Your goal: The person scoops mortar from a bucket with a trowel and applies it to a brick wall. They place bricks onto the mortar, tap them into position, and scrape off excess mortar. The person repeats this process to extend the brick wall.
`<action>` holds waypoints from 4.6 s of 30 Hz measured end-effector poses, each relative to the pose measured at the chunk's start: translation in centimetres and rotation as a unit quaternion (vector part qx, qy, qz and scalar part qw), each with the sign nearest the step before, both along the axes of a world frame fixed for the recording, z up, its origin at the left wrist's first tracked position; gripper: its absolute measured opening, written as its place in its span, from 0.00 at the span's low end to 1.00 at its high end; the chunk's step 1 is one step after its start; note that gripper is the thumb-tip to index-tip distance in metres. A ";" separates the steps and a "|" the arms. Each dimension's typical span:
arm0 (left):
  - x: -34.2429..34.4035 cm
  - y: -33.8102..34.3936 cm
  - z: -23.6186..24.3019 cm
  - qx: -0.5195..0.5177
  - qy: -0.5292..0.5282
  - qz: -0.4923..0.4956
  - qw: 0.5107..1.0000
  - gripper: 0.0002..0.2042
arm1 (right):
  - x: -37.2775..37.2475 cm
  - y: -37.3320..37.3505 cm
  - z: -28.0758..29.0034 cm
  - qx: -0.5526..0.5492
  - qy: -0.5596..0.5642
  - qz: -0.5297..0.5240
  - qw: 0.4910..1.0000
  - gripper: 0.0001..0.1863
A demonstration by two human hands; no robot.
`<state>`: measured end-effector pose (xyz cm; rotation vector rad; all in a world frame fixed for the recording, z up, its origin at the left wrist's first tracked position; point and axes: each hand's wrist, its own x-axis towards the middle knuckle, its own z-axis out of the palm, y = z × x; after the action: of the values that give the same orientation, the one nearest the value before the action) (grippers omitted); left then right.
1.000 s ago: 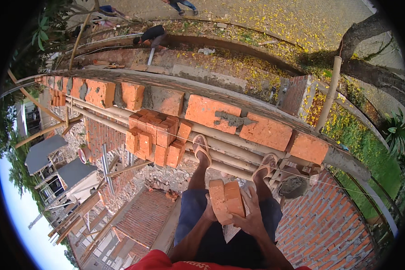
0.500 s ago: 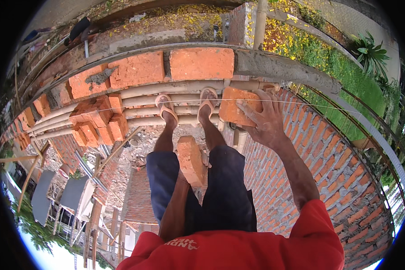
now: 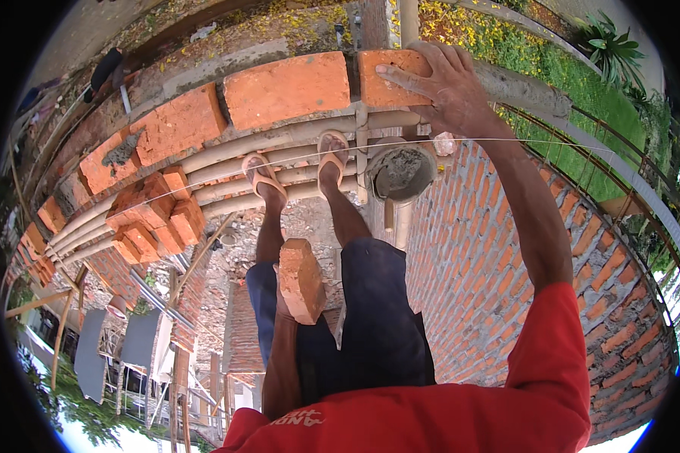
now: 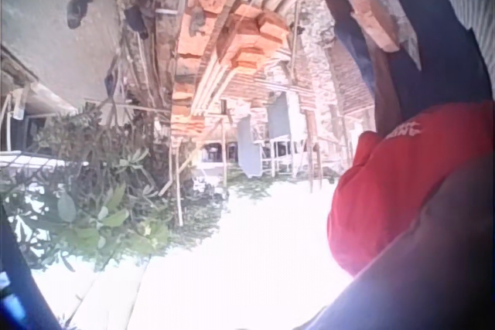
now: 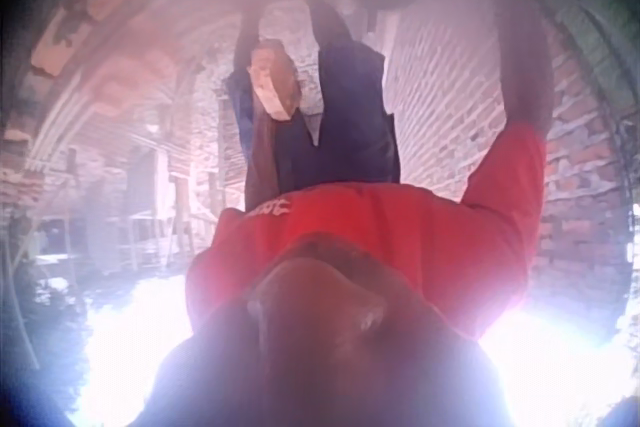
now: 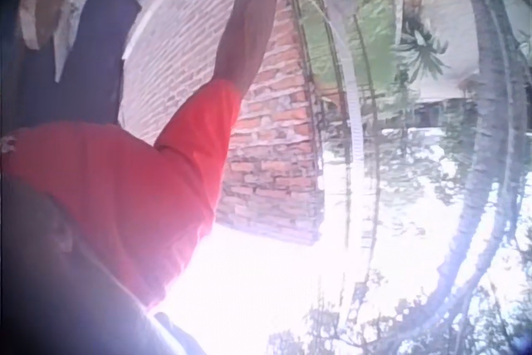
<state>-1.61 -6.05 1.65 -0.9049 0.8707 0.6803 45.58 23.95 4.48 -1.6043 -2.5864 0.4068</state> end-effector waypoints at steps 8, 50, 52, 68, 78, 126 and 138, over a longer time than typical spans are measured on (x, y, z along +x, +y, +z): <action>0.1 5.6 4.1 0.185 -0.029 -0.102 0.977 0.50 | 0.0 0.7 -0.3 0.012 -0.003 0.014 1.000 0.43; 46.0 37.7 10.7 0.804 0.244 -0.542 -0.007 0.29 | -31.9 -28.9 1.8 -0.223 0.565 -0.675 0.418 0.32; 47.7 37.0 8.6 0.807 0.273 -0.523 -0.023 0.28 | -31.3 -28.5 1.8 -0.214 0.591 -0.682 0.373 0.34; 47.4 36.2 1.3 0.795 0.307 -0.502 -0.148 0.47 | -28.4 -26.3 1.6 -0.280 0.559 -0.692 0.362 0.36; 44.8 42.5 1.6 0.761 0.069 -0.643 0.055 0.42 | -29.7 -26.5 0.4 -0.277 0.627 -0.688 0.238 0.34; 45.2 42.6 -0.3 0.805 0.073 -0.583 0.079 0.22 | -31.0 -28.6 -0.7 -0.300 0.642 -0.666 0.233 0.31; 36.0 40.0 5.4 0.691 0.272 -0.659 -0.116 0.46 | -30.8 -29.1 -0.9 -0.293 0.655 -0.655 0.236 0.34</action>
<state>34.41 33.94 7.05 -3.5996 -0.8502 0.5715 14.81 -5.16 3.56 -1.4510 0.4973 1.4484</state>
